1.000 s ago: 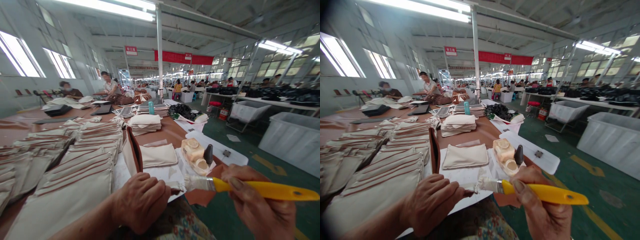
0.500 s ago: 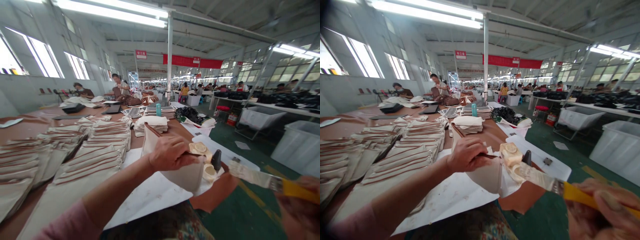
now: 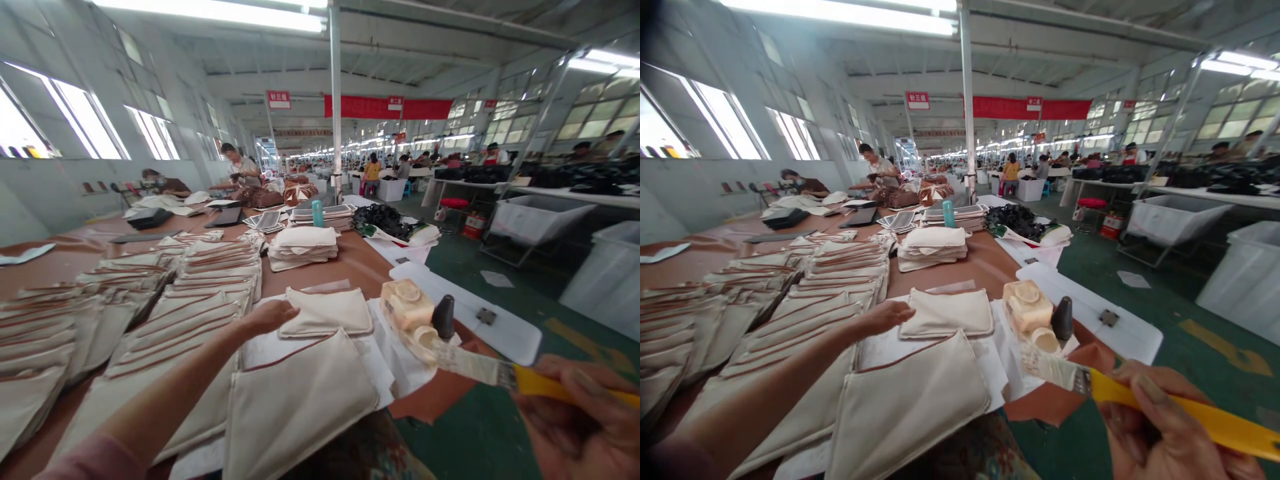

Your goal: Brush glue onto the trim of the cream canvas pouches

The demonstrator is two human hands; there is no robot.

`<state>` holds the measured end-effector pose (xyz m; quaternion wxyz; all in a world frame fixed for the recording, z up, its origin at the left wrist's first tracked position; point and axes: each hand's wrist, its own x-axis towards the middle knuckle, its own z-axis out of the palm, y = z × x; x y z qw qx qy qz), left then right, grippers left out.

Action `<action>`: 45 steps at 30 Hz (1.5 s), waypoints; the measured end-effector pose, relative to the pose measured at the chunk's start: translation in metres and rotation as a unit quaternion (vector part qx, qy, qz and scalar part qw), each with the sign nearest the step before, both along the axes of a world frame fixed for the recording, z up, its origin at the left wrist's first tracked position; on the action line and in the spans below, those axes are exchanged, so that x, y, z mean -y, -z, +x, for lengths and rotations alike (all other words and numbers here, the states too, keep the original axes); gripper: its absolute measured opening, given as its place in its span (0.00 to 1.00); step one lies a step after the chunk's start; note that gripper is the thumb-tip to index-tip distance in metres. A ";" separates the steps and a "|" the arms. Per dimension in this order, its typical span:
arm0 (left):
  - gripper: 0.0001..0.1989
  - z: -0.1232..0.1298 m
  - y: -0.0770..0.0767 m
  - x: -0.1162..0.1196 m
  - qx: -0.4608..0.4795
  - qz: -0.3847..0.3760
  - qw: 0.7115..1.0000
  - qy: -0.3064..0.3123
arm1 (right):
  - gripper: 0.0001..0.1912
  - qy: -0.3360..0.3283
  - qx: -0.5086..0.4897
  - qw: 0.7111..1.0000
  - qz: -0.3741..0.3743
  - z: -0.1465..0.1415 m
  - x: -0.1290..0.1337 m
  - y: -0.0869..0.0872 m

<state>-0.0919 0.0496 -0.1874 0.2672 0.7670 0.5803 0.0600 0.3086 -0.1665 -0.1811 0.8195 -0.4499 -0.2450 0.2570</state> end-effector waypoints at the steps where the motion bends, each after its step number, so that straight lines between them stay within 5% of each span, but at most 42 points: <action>1: 0.30 0.011 0.015 0.001 -0.017 0.000 1.000 0.005 | 0.14 0.001 -0.027 0.999 -0.018 -0.012 -0.003 -0.005; 4: 0.23 0.055 0.056 0.009 -0.068 -0.001 0.998 0.001 | 0.22 0.013 -0.105 0.993 -0.058 -0.042 -0.006 -0.018; 7: 0.20 0.089 0.082 0.017 -0.102 0.018 0.994 -0.037 | 0.23 0.015 -0.124 0.988 -0.095 -0.049 -0.008 -0.013; 13: 0.19 0.100 0.095 0.018 -0.094 0.013 0.993 -0.066 | 0.18 -0.073 -0.055 0.993 -0.076 -0.038 -0.018 0.028; 17: 0.11 0.098 0.082 0.024 -0.020 0.007 1.000 -0.007 | 0.13 -0.114 -0.020 0.993 -0.019 -0.046 -0.032 0.037; 22: 0.12 0.104 0.049 0.056 0.115 0.002 0.991 0.067 | 0.09 -0.081 0.084 0.993 0.025 -0.058 -0.042 0.025; 27: 0.11 0.113 0.013 0.088 0.320 -0.114 0.935 0.101 | 0.06 -0.093 0.272 0.955 0.074 -0.066 -0.047 0.014; 30: 0.14 0.117 -0.003 0.100 0.356 -0.153 0.915 0.115 | 0.07 -0.072 0.362 0.927 0.059 -0.061 -0.053 0.014; 35: 0.18 0.119 -0.011 0.107 0.382 -0.187 0.897 0.124 | 0.06 -0.010 0.332 0.941 0.060 -0.051 -0.046 0.010; 41: 0.21 0.120 -0.020 0.112 0.310 -0.099 0.929 0.179 | 0.08 -0.042 0.399 0.915 0.045 -0.057 -0.039 0.005; 45: 0.22 0.120 -0.031 0.127 0.232 0.056 0.945 0.224 | 0.09 -0.011 0.288 0.957 0.038 -0.043 -0.039 0.005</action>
